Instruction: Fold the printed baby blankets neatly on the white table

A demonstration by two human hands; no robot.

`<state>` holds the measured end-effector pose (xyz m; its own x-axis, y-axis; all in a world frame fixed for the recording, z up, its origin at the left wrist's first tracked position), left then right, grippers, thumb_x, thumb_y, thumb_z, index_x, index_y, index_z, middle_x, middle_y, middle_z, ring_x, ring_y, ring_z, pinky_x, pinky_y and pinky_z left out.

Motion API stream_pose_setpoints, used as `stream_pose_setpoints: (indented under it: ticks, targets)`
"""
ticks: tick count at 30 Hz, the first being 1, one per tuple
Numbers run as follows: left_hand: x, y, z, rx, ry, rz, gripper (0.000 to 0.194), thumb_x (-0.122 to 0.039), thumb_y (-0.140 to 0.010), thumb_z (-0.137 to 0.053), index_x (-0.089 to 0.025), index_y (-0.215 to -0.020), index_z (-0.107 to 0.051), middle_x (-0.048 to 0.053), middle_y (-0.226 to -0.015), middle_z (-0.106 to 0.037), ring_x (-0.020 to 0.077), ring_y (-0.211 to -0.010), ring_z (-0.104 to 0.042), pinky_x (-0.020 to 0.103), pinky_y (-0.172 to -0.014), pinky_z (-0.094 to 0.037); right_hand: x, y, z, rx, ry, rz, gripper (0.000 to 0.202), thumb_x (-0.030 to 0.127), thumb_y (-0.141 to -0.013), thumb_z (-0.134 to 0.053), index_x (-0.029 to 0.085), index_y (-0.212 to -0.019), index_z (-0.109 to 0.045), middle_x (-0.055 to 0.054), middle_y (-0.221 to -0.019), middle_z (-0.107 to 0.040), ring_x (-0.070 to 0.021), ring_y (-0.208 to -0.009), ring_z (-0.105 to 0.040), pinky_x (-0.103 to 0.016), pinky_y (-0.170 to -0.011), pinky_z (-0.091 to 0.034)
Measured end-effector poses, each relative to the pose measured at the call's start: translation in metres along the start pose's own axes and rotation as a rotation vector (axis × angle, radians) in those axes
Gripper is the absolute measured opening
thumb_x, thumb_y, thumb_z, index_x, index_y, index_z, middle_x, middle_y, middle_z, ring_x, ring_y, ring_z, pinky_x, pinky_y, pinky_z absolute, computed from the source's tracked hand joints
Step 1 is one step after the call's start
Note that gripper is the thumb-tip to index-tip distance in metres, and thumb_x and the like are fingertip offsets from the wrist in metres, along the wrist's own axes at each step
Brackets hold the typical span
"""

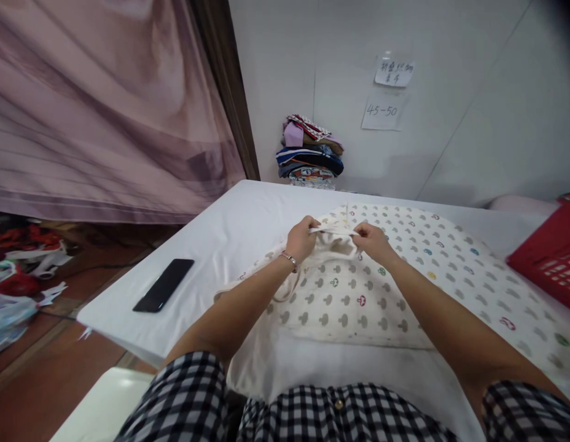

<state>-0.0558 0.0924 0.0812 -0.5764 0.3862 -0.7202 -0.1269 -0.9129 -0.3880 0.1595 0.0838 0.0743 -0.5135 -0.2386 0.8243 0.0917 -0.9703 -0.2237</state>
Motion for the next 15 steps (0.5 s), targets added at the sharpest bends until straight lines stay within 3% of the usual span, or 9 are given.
stream_pose_setpoints:
  ticks: [3,5,7,11,15]
  targets:
    - [-0.002,0.003,0.000,0.049,-0.057,-0.003,0.021,-0.015,-0.077,-0.054,-0.023,-0.097,-0.055,0.000,-0.099,-0.065,0.0157,-0.091,-0.060,0.028,-0.082,-0.044,0.017,0.007,0.010,-0.281,0.285,0.134,0.011,0.027,-0.070,-0.052,0.021,-0.066,-0.043,0.005,-0.054,-0.040,-0.0117,-0.052,-0.038,-0.025,-0.052,-0.028]
    - [-0.005,0.007,0.000,0.120,-0.113,-0.019,0.026,-0.025,-0.078,-0.059,-0.024,-0.103,-0.054,0.001,-0.102,-0.064,0.0172,-0.091,-0.060,0.029,-0.081,-0.045,0.027,0.011,0.015,-0.339,0.386,0.153,0.012,0.026,-0.071,-0.051,0.022,-0.067,-0.040,0.005,-0.054,-0.040,-0.0120,-0.052,-0.038,-0.026,-0.052,-0.026]
    - [-0.006,0.012,0.001,0.176,-0.171,-0.062,0.032,-0.028,-0.078,-0.060,-0.025,-0.109,-0.054,0.001,-0.107,-0.063,0.0185,-0.095,-0.059,0.030,-0.083,-0.044,0.035,0.013,0.017,-0.312,0.386,0.099,0.013,0.027,-0.072,-0.051,0.022,-0.067,-0.040,0.005,-0.053,-0.041,-0.0119,-0.051,-0.038,-0.026,-0.051,-0.025]
    - [-0.005,0.024,0.008,0.207,-0.254,-0.126,0.033,-0.024,-0.082,-0.053,-0.023,-0.115,-0.051,0.003,-0.113,-0.061,0.0196,-0.103,-0.056,0.033,-0.089,-0.043,0.043,0.020,0.020,-0.141,0.177,-0.037,0.016,0.035,-0.074,-0.054,0.022,-0.075,-0.045,0.005,-0.054,-0.046,-0.0107,-0.047,-0.039,-0.024,-0.046,-0.027]
    - [-0.001,0.042,0.014,0.268,-0.248,-0.158,0.043,-0.027,-0.084,-0.051,-0.023,-0.126,-0.045,0.005,-0.125,-0.055,0.0202,-0.113,-0.052,0.035,-0.097,-0.041,0.049,0.025,0.023,-0.092,-0.010,-0.065,0.021,0.036,-0.071,-0.059,0.022,-0.084,-0.049,0.007,-0.050,-0.045,-0.0090,-0.041,-0.038,-0.023,-0.043,-0.030]
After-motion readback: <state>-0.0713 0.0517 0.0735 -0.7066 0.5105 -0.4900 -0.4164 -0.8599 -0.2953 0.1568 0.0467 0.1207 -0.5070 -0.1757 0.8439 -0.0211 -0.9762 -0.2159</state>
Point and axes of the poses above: each hand's wrist, its own y-axis away from the middle knuckle, its own z-axis out of the back of the hand, x = y × z, the point moved 1 cm from there along -y, towards the middle knuckle
